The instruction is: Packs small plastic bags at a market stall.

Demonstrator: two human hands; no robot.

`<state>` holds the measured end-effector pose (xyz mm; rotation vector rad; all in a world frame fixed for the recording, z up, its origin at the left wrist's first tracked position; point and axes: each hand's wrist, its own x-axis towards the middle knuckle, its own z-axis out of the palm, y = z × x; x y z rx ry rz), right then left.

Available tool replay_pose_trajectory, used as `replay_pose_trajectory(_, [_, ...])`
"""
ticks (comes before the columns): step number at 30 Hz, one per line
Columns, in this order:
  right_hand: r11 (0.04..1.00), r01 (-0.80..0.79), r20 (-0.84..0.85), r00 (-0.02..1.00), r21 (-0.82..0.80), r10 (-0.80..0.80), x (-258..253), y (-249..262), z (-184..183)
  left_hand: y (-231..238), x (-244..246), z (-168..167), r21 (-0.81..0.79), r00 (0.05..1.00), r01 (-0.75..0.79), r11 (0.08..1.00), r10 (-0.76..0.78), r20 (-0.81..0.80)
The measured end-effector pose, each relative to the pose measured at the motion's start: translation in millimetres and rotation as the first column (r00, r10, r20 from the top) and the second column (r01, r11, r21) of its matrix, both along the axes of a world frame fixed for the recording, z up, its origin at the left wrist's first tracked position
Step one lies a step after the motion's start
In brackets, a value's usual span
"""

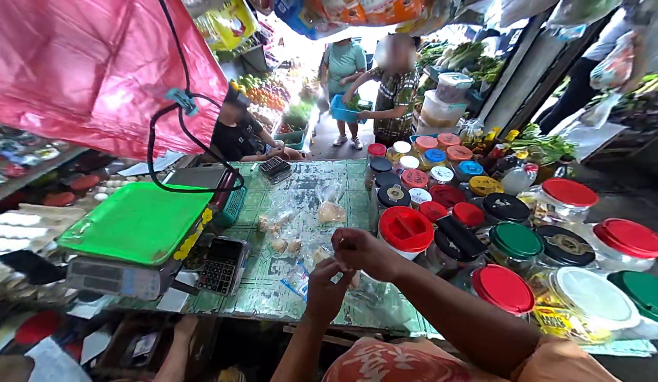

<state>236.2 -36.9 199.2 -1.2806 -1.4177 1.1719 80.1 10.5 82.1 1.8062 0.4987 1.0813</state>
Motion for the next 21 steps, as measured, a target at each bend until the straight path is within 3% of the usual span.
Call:
replay_pose_trajectory(3, [0.998,0.062,0.020,0.998,-0.014,-0.061,-10.2,2.9,0.5,-1.0,-11.2,7.3,0.019,0.999,0.019,1.000,-0.018,-0.026])
replay_pose_trajectory(5, [0.998,0.068,0.036,0.997,-0.011,-0.067,-21.7,1.6,0.0,-5.9,-17.7,0.1,-0.120,0.996,0.053,0.991,-0.044,0.076])
replay_pose_trajectory(7, [0.993,0.118,-0.087,0.989,-0.010,-0.118,-32.3,-1.1,0.0,-8.0,-29.0,-3.9,-0.201,0.991,0.086,0.976,-0.063,0.120])
replay_pose_trajectory(11, [0.970,0.213,-0.344,0.907,-0.122,-0.242,-46.1,1.3,-0.3,-6.4,-59.6,0.4,-0.254,0.988,0.107,0.961,-0.132,-0.085])
replay_pose_trajectory(14, [0.963,0.243,-0.378,0.886,-0.117,-0.269,-61.7,-1.1,12.7,-7.7,-83.9,6.4,-0.371,0.980,0.134,0.919,-0.180,-0.090])
replay_pose_trajectory(19, [0.957,0.279,-0.424,0.860,-0.074,-0.283,-85.4,-2.0,18.0,-8.3,-106.4,7.7,-0.392,0.970,0.167,0.904,-0.223,-0.101])
replay_pose_trajectory(21, [0.936,0.351,-0.451,0.831,-0.028,-0.325,-83.8,-0.1,8.7,-4.3,-110.5,9.4,-0.335,0.962,0.088,0.938,-0.167,-0.214])
